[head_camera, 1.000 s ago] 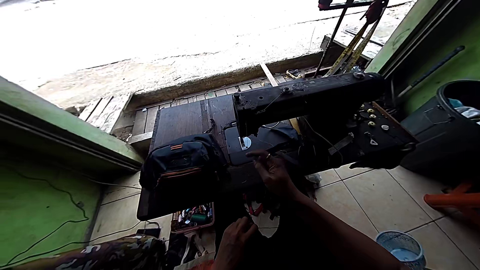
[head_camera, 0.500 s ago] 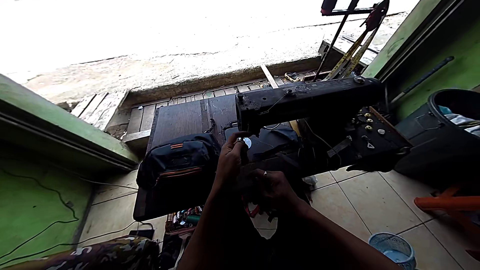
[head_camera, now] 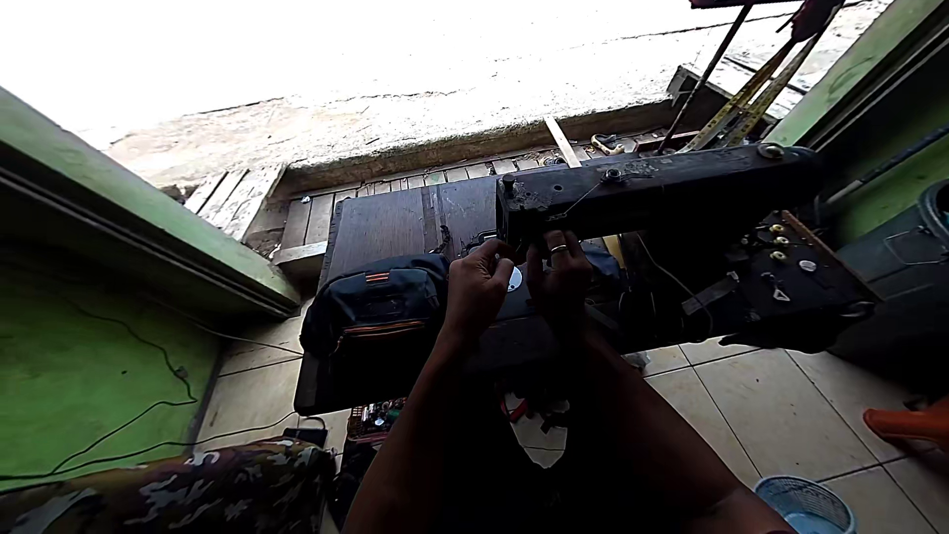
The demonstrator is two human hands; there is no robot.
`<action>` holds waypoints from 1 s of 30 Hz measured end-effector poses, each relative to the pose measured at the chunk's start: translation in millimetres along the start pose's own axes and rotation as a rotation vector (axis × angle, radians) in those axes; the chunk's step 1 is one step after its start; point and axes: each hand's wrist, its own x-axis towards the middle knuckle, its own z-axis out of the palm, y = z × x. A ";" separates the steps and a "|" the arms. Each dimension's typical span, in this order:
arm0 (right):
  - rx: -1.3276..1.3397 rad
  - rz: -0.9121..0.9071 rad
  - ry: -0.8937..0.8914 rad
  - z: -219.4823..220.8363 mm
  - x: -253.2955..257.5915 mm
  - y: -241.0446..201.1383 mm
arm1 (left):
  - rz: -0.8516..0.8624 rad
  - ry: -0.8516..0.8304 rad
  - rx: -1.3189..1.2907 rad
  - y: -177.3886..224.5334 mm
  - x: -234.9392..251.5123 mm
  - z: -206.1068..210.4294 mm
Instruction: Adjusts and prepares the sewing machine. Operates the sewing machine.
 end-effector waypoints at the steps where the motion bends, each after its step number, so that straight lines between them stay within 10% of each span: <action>1: 0.001 0.016 0.013 -0.1 -0.6 -1.6 | 0.034 0.006 0.018 0.1 0.7 1.3; 15: 0.114 0.101 -0.044 -53.0 47.1 -17.8 | 0.313 -0.037 0.108 6.7 -7.5 -0.3; 23: 1.027 0.908 -0.684 -64.3 -4.5 -14.2 | 0.560 -0.479 0.473 -22.0 -115.4 30.3; 27: 1.095 0.866 -0.654 -60.1 -18.6 -24.3 | 0.397 -0.435 0.517 -40.3 -138.8 32.6; 30: 0.744 0.455 -0.492 -51.2 -38.9 -6.0 | 0.185 -0.394 0.286 -53.4 -116.5 7.1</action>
